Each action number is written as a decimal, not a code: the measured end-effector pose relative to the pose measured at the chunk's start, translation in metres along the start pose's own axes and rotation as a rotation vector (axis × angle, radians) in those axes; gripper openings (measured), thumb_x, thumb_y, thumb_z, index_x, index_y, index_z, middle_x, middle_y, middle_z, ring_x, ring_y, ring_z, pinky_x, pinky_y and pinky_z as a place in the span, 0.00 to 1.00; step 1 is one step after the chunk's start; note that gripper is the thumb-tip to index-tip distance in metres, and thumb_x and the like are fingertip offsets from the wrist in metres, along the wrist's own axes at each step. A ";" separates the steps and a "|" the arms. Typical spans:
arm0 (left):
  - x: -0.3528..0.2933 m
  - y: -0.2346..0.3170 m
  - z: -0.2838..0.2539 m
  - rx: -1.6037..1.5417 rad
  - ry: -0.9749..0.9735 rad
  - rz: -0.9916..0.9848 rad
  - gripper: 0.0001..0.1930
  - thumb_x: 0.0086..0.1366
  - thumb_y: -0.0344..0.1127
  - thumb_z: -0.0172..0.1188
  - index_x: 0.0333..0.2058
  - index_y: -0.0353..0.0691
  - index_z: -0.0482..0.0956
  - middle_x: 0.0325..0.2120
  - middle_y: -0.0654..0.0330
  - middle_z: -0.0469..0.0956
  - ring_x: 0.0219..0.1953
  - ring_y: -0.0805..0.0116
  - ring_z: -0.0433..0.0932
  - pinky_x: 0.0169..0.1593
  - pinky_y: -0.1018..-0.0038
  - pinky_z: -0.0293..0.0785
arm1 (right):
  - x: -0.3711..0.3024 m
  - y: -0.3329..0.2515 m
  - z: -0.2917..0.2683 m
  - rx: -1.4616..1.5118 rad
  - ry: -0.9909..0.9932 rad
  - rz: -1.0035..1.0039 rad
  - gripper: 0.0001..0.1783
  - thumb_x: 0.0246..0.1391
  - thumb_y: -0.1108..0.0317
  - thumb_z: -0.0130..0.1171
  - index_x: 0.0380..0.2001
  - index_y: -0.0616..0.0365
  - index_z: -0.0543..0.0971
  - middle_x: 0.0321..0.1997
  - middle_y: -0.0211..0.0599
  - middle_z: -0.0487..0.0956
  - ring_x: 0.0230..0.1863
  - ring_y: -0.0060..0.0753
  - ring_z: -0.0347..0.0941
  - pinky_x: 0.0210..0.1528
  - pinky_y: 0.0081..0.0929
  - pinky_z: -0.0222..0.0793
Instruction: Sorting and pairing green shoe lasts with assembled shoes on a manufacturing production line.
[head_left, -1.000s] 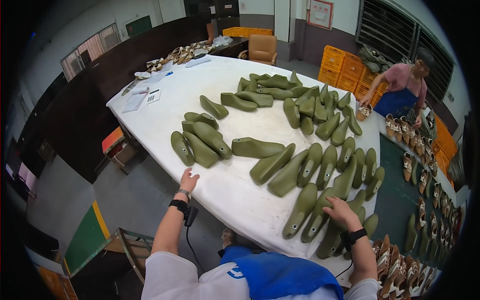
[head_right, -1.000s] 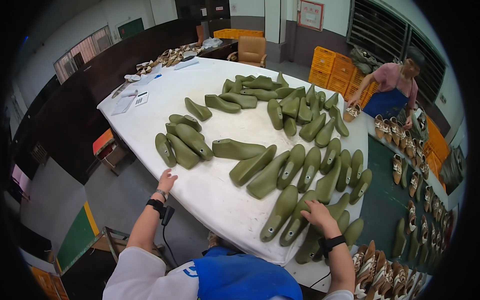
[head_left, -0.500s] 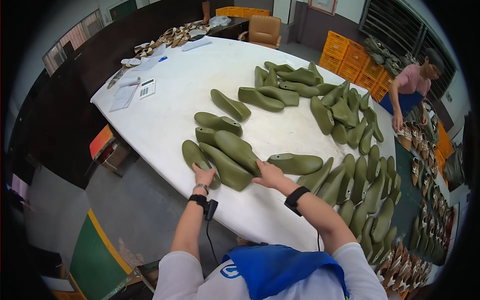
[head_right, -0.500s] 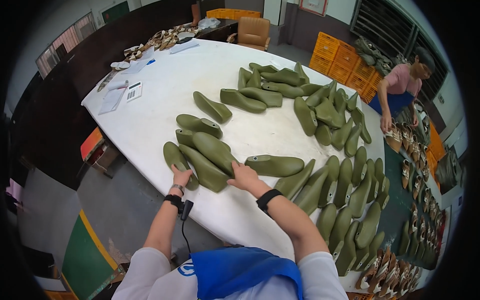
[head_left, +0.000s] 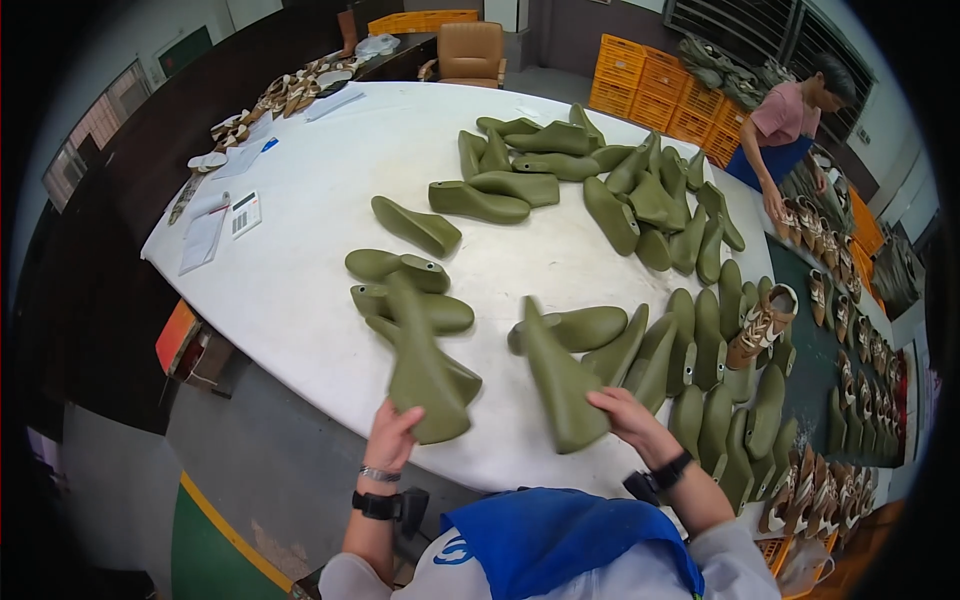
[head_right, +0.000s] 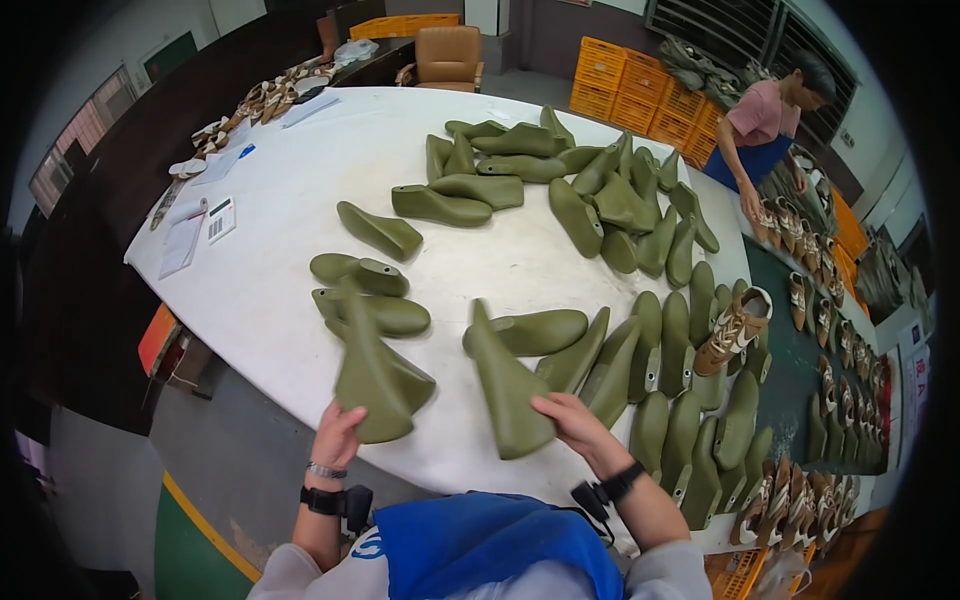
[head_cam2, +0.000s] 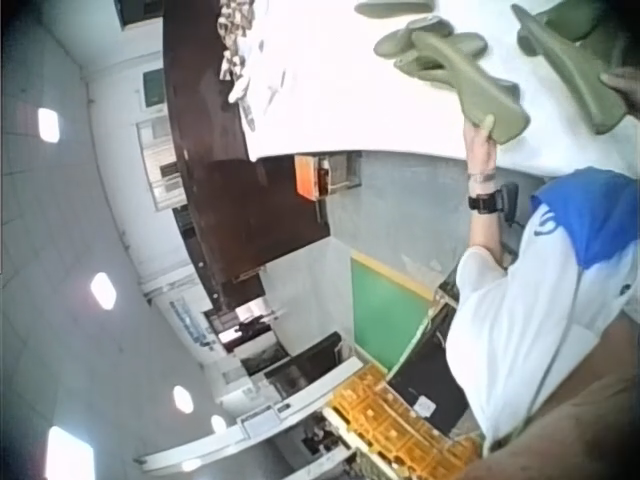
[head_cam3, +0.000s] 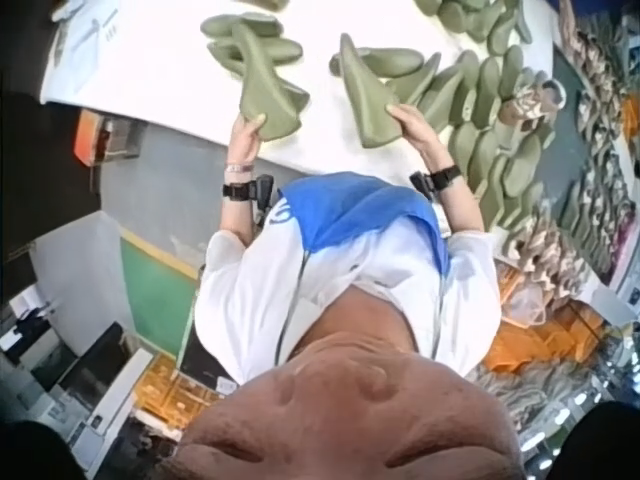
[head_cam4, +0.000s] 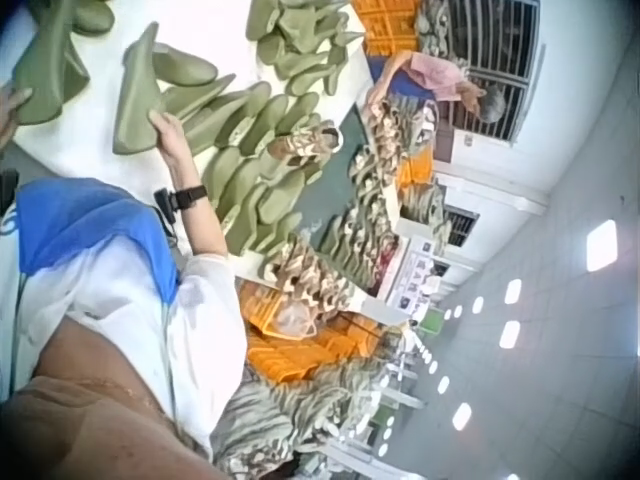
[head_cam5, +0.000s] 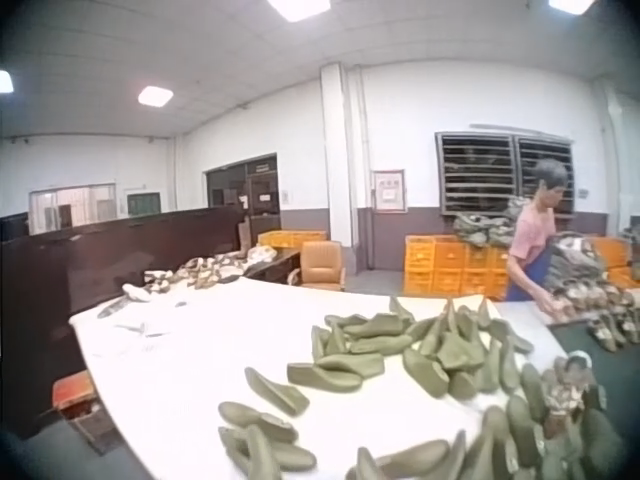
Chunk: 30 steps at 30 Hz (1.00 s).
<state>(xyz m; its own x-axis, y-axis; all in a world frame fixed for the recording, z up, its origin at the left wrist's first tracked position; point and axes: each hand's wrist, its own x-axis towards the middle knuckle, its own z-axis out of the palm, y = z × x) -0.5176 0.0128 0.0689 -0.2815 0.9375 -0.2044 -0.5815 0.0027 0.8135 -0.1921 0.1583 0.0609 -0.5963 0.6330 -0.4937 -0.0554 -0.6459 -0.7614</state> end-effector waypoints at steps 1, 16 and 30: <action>0.009 -0.002 0.028 0.059 -0.118 -0.028 0.26 0.55 0.24 0.54 0.53 0.32 0.59 0.49 0.56 0.67 0.50 0.66 0.67 0.54 0.70 0.63 | -0.027 -0.004 -0.015 -0.088 0.085 -0.070 0.20 0.52 0.63 0.54 0.44 0.69 0.70 0.42 0.36 0.75 0.41 0.23 0.71 0.45 0.20 0.66; 0.113 -0.053 0.080 1.131 0.100 0.656 0.32 0.48 0.29 0.60 0.53 0.35 0.59 0.52 0.48 0.59 0.58 0.52 0.54 0.60 0.66 0.50 | -0.104 -0.033 -0.102 -1.117 0.943 -0.364 0.23 0.46 0.69 0.55 0.48 0.66 0.68 0.43 0.49 0.74 0.40 0.40 0.73 0.42 0.30 0.68; 0.131 -0.077 -0.039 0.420 0.657 0.204 0.43 0.47 0.33 0.65 0.57 0.28 0.48 0.51 0.47 0.61 0.51 0.59 0.64 0.54 0.73 0.59 | 0.282 -0.015 0.129 -0.702 0.057 0.214 0.35 0.41 0.48 0.60 0.45 0.67 0.69 0.44 0.42 0.72 0.41 0.30 0.67 0.41 0.32 0.65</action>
<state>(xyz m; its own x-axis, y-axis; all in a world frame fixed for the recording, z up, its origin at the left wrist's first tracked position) -0.5390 0.1218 -0.0419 -0.8188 0.5375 -0.2017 -0.1714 0.1064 0.9794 -0.4624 0.2914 -0.0132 -0.4933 0.5570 -0.6682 0.5946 -0.3447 -0.7263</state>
